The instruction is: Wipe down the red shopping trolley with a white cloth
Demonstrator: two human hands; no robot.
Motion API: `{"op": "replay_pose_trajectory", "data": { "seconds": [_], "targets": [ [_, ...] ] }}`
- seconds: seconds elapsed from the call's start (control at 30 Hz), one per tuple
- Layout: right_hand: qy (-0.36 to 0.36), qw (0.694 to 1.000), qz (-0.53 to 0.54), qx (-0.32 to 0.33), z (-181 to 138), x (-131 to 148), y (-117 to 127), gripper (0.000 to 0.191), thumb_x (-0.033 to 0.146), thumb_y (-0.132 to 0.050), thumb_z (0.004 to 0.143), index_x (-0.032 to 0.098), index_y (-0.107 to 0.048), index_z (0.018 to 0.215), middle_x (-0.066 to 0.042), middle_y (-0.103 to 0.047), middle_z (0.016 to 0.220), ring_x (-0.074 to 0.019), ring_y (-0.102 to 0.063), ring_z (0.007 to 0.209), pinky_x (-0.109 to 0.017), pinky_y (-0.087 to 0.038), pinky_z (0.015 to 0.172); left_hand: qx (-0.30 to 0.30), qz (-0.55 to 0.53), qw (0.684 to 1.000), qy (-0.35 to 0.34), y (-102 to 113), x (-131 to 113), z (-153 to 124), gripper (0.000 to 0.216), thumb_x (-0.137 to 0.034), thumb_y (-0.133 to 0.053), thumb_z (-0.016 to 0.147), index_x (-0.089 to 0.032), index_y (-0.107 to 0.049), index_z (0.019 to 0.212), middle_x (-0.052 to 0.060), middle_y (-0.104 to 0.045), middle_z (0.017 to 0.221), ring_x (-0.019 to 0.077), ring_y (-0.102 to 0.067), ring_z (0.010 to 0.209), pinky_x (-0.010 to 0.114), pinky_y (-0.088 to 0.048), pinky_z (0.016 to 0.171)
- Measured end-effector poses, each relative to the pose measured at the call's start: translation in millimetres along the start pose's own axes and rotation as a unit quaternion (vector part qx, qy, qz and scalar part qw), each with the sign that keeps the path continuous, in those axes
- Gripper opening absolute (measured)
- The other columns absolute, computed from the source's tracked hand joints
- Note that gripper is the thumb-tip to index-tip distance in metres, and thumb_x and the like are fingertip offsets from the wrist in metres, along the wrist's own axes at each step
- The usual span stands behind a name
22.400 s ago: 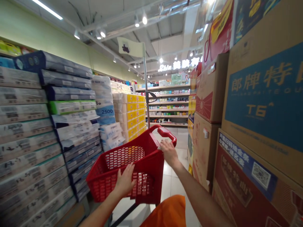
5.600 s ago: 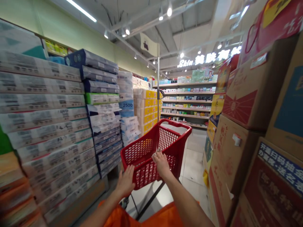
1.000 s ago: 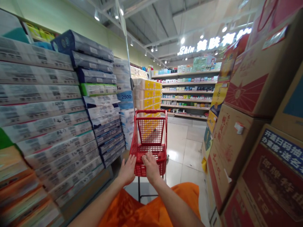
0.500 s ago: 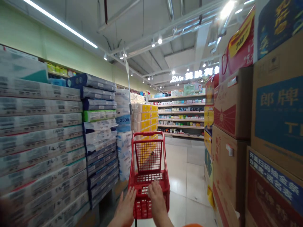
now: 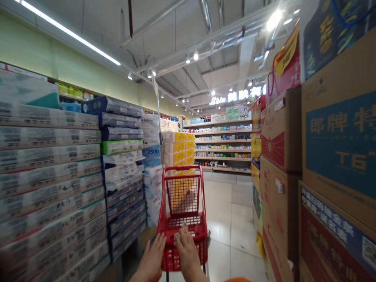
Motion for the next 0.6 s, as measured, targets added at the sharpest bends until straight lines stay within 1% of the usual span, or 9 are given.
{"op": "replay_pose_trajectory", "data": {
  "seconds": [0.07, 0.13, 0.2, 0.27, 0.33, 0.4, 0.47, 0.53, 0.6],
  "targets": [
    [0.031, 0.998, 0.026, 0.049, 4, 3, 12, 0.049, 0.003, -0.038, 0.078, 0.025, -0.047, 0.121, -0.006, -0.048, 0.126, -0.0204, -0.037, 0.121, -0.037, -0.041, 0.092, -0.006, 0.004, 1.0, -0.01, 7, -1, -7, 0.077, -0.016, -0.038, 0.061, -0.01, -0.018, 0.134, 0.009, -0.016, 0.143, 0.022, -0.009, 0.132, 0.049, -0.009, 0.105],
    [0.048, 0.993, 0.04, 0.098, 3, -13, 27, 0.052, 0.001, -0.038, 0.077, 0.026, -0.047, 0.121, -0.006, -0.046, 0.128, -0.0215, -0.032, 0.124, -0.041, -0.036, 0.096, -0.001, 0.004, 1.0, -0.009, 15, -2, -12, 0.075, -0.015, -0.035, 0.062, -0.009, -0.018, 0.135, 0.01, -0.016, 0.143, 0.0216, -0.01, 0.132, 0.05, -0.01, 0.105],
    [-0.014, 0.993, 0.024, 0.111, 0, -33, 40, 0.051, 0.0, -0.036, 0.077, 0.023, -0.047, 0.122, -0.008, -0.043, 0.13, -0.0221, -0.028, 0.126, -0.045, -0.034, 0.097, 0.011, 0.003, 1.0, -0.01, 21, -5, -14, 0.075, -0.014, -0.035, 0.063, -0.008, -0.017, 0.135, 0.01, -0.014, 0.143, 0.022, -0.009, 0.132, 0.05, -0.01, 0.104],
    [-0.081, 0.991, 0.013, 0.106, -4, -41, 44, 0.049, 0.0, -0.035, 0.078, 0.02, -0.048, 0.121, -0.011, -0.042, 0.131, -0.0228, -0.026, 0.127, -0.047, -0.033, 0.097, 0.022, 0.005, 1.0, -0.01, 23, -9, -15, 0.077, -0.014, -0.038, 0.061, -0.006, -0.016, 0.135, 0.011, -0.012, 0.143, 0.0233, -0.008, 0.132, 0.05, -0.01, 0.104],
    [-0.113, 0.988, 0.027, 0.101, -3, -29, 42, 0.047, 0.001, -0.035, 0.078, 0.018, -0.049, 0.12, -0.012, -0.042, 0.13, -0.0228, -0.026, 0.127, -0.045, -0.032, 0.097, 0.026, 0.007, 1.0, -0.008, 22, -13, -14, 0.079, -0.015, -0.04, 0.06, -0.004, -0.015, 0.134, 0.012, -0.012, 0.143, 0.0246, -0.007, 0.132, 0.05, -0.011, 0.104],
    [-0.102, 0.986, 0.068, 0.111, 2, -7, 36, 0.048, 0.001, -0.038, 0.075, 0.016, -0.049, 0.12, -0.012, -0.042, 0.13, -0.0226, -0.026, 0.127, -0.043, -0.031, 0.099, 0.017, 0.0, 1.0, -0.002, 21, -17, -12, 0.075, -0.014, -0.038, 0.063, -0.005, -0.016, 0.134, 0.012, -0.013, 0.143, 0.0242, -0.008, 0.132, 0.05, -0.011, 0.104],
    [-0.083, 0.981, 0.121, 0.128, 10, 13, 32, 0.054, 0.003, -0.041, 0.071, 0.015, -0.046, 0.123, -0.012, -0.04, 0.132, -0.0238, -0.026, 0.126, -0.044, -0.029, 0.1, -0.009, -0.025, 1.0, 0.01, 22, -23, -7, 0.067, -0.014, -0.032, 0.07, -0.008, -0.018, 0.135, 0.011, -0.015, 0.143, 0.022, -0.011, 0.132, 0.049, -0.012, 0.105],
    [-0.096, 0.971, 0.176, 0.133, 15, 19, 32, 0.064, 0.005, -0.042, 0.067, 0.014, -0.036, 0.129, -0.012, -0.038, 0.133, -0.0241, -0.03, 0.125, -0.044, -0.03, 0.1, -0.04, -0.066, 0.997, 0.003, 25, -32, -1, 0.059, -0.015, -0.026, 0.076, -0.011, -0.02, 0.134, 0.009, -0.018, 0.143, 0.0188, -0.015, 0.131, 0.047, -0.013, 0.105],
    [-0.135, 0.956, 0.235, 0.111, 16, 12, 35, 0.072, 0.006, -0.038, 0.066, 0.014, -0.022, 0.136, -0.012, -0.04, 0.132, -0.0206, -0.037, 0.121, -0.04, -0.035, 0.097, -0.054, -0.113, 0.992, -0.027, 28, -47, 8, 0.054, -0.019, -0.024, 0.081, -0.015, -0.022, 0.134, 0.006, -0.022, 0.143, 0.0163, -0.018, 0.13, 0.044, -0.015, 0.106]
  ]
}}
Point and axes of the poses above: each hand's wrist, its own z-axis towards the middle knuckle, its own y-axis out of the back of the hand, x = y × z, the point moved 1 cm from there along z, towards the middle knuckle
